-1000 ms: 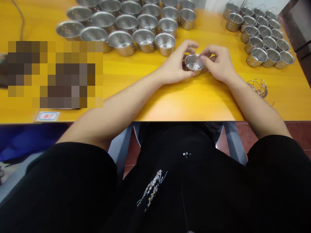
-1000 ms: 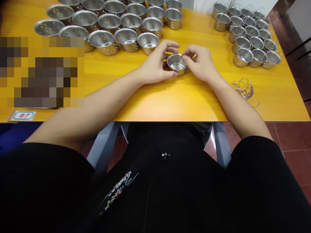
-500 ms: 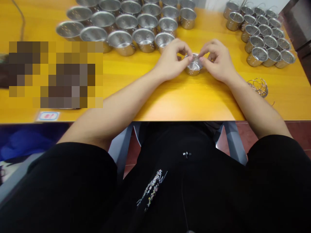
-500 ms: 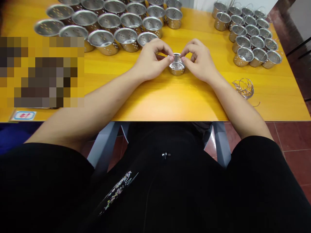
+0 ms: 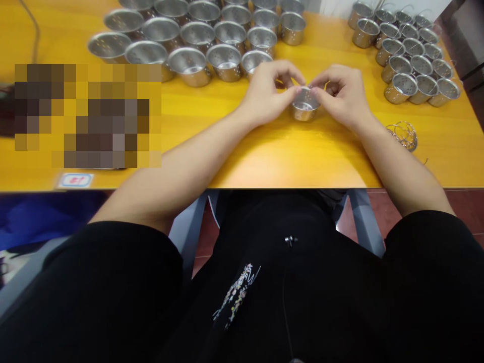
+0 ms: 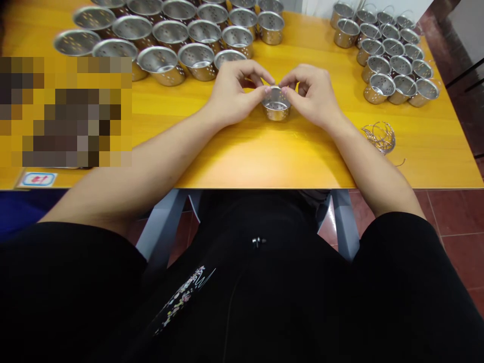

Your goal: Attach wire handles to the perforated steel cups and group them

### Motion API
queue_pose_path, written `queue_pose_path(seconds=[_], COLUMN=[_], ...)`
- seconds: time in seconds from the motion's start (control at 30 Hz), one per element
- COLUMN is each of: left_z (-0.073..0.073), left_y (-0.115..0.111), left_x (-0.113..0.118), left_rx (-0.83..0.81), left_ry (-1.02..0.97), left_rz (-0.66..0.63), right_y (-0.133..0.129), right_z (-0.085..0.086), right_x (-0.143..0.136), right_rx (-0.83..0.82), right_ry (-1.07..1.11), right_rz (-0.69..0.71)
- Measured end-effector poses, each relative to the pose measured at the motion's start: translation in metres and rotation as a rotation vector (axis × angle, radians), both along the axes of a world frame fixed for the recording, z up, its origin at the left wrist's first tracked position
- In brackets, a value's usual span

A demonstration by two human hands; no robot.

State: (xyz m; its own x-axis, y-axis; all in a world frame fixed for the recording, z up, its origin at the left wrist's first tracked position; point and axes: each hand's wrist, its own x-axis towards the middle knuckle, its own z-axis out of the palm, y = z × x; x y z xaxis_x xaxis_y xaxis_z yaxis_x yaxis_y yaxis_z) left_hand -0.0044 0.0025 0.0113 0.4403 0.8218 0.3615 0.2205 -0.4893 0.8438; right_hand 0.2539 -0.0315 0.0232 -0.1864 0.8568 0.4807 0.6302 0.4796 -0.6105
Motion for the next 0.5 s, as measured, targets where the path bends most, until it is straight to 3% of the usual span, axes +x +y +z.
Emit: queue_pose_path(seconds=[0.3, 0.5], left_z=[-0.013, -0.017], left_y=[0.01, 0.015], left_x=[0.002, 0.002], left_rx=[0.107, 0.044], left_ry=[0.009, 0.097], left_rz=[0.019, -0.014], right_y=[-0.008, -0.008], right_z=[0.008, 0.005], right_x=[-0.003, -0.001], right_rx=[-0.209, -0.146], right_ry=[-0.006, 0.014], right_rz=[-0.119, -0.024])
